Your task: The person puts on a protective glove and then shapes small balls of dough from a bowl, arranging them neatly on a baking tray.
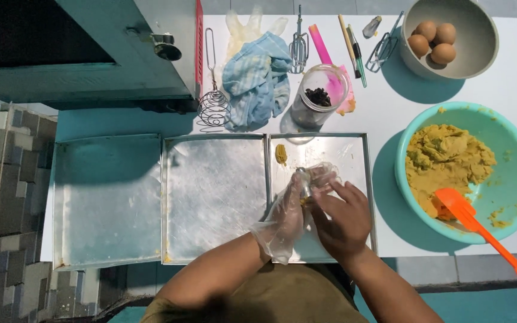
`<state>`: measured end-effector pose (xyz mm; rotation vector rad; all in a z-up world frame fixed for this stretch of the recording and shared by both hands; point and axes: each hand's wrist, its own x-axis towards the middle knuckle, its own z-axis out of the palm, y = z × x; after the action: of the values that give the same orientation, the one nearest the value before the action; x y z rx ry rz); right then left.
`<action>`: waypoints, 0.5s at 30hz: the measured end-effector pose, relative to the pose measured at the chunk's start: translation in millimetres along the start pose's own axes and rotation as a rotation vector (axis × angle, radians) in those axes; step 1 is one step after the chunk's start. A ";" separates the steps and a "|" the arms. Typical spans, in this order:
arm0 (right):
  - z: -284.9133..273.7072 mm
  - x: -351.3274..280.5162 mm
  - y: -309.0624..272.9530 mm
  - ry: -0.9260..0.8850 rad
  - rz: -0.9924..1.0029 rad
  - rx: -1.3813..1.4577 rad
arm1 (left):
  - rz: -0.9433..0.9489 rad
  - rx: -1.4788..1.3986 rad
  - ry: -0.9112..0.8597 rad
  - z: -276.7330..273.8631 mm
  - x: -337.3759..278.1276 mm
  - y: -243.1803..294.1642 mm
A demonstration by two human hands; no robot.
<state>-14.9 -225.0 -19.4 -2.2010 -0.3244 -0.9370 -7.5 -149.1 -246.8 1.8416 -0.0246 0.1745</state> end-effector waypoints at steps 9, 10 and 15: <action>3.6 -10.5 3.2 -0.206 -0.115 -0.183 | -0.878 -1.476 -0.343 -83.8 75.3 170.9; 0.3 -9.5 5.5 -0.238 0.004 -0.006 | -0.921 -1.516 -0.324 -87.2 77.0 176.2; -7.4 -2.0 9.4 -0.121 0.169 0.195 | -0.940 -1.363 -0.285 -114.4 97.1 245.8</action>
<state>-15.8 -236.8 -22.0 -2.0725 -0.2696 -0.6537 49.8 -100.0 31.1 0.3729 0.4178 -0.6336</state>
